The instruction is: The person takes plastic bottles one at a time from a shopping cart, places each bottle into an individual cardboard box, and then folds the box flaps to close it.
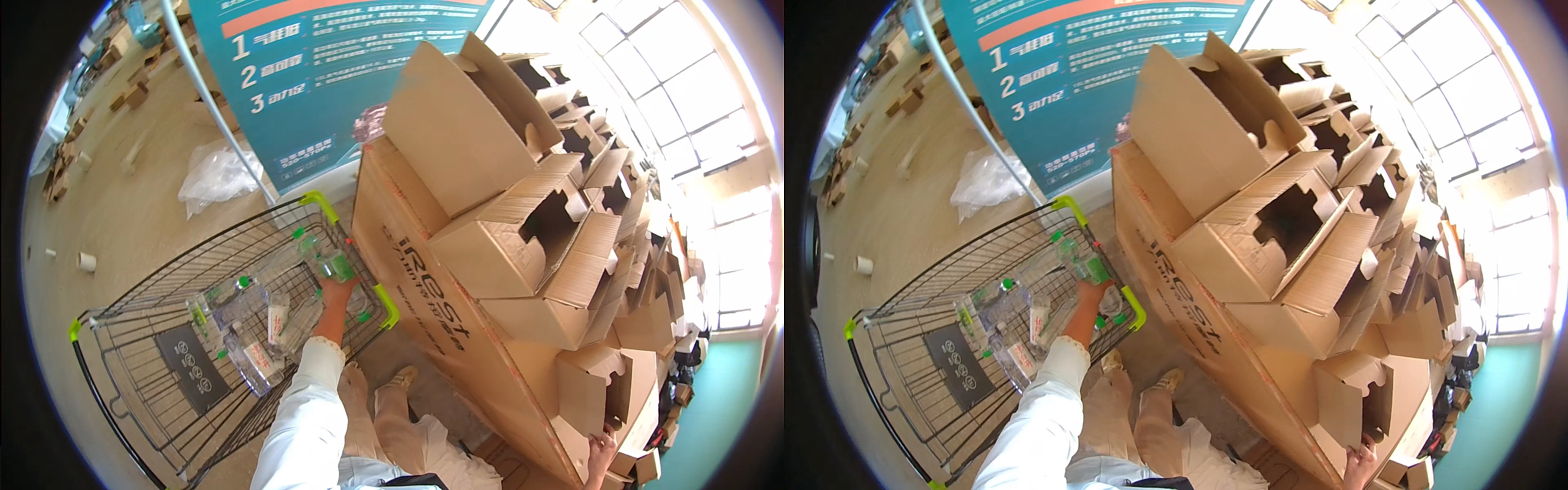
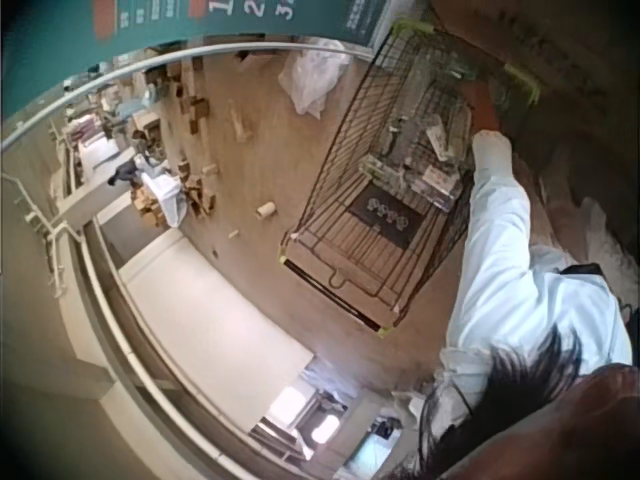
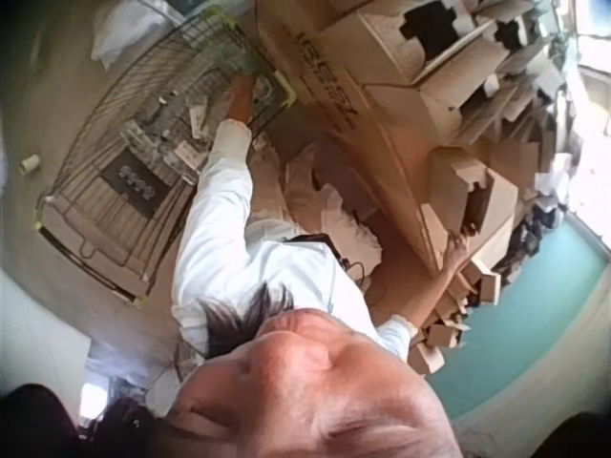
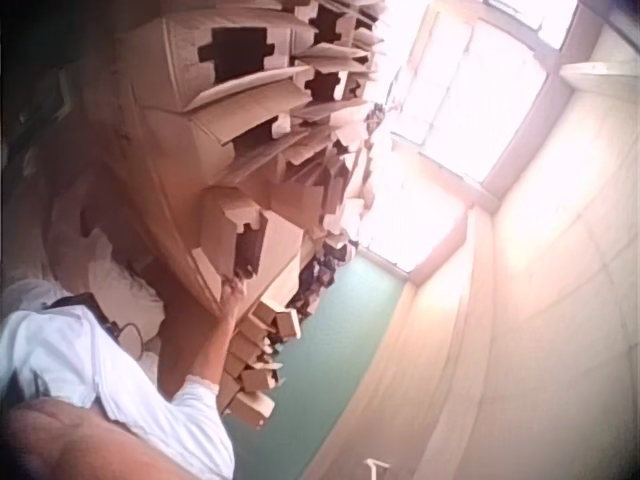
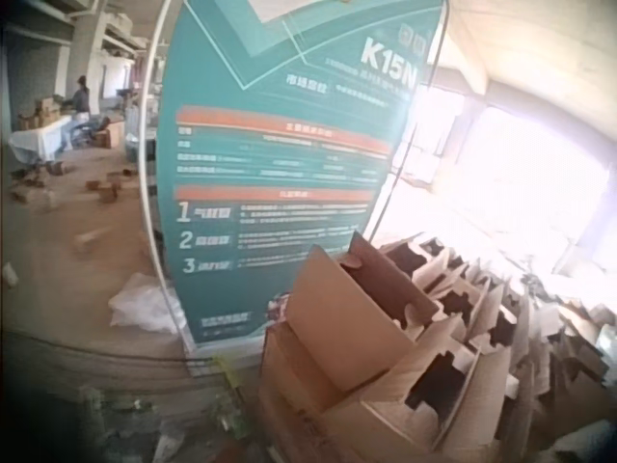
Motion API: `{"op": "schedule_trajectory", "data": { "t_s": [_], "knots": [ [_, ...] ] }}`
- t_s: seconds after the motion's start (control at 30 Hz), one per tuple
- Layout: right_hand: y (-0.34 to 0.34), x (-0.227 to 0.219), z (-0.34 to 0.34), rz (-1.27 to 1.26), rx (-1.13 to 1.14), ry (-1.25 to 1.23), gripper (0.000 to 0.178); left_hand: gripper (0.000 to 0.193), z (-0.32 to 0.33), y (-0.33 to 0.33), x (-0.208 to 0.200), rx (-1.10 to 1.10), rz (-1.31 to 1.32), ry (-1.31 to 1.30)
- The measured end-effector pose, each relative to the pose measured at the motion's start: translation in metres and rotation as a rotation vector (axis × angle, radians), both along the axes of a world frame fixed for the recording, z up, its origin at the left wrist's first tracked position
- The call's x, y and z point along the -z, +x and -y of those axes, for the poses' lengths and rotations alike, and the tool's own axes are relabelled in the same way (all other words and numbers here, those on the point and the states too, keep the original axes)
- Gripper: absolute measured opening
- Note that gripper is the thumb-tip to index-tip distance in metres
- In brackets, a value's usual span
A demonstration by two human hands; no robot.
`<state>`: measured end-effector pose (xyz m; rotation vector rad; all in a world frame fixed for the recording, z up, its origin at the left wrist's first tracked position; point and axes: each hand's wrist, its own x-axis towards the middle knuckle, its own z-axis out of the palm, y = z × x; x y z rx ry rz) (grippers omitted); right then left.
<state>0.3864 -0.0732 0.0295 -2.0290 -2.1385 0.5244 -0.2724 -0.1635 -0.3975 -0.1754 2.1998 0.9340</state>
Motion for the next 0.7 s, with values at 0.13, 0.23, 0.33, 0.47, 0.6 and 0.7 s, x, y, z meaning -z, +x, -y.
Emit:
{"op": "schedule_trajectory", "data": {
  "t_s": [0.13, 0.23, 0.33, 0.47, 0.6, 0.7],
  "knots": [
    [-0.004, -0.003, -0.010, 0.065, -0.114, 0.049, 0.019, 0.097, 0.024, -0.008, 0.034, -0.059, -0.024, 0.062],
    [-0.036, -0.012, -0.003, 0.015, -0.071, 0.049, 0.019, 0.086, 0.034, -0.022, 0.001, -0.085, 0.171, 0.217],
    [-0.006, -0.003, -0.013, 0.038, -0.182, 0.137, 0.018, 0.067, 0.061, -0.036, -0.058, -0.233, 0.240, 0.385],
    [0.001, -0.004, -0.031, -0.137, -0.125, 0.077, 0.016, 0.035, 0.122, -0.052, -0.122, -0.435, 0.126, 0.794],
    [0.017, -0.020, -0.038, -0.062, -0.295, 0.216, 0.023, 0.050, 0.137, -0.017, -0.221, -0.423, 0.078, 1.227],
    [0.032, -0.013, -0.050, -0.116, -0.272, 0.122, 0.023, 0.066, 0.109, 0.045, -0.327, -0.323, -0.069, 1.484]
  ]
}}
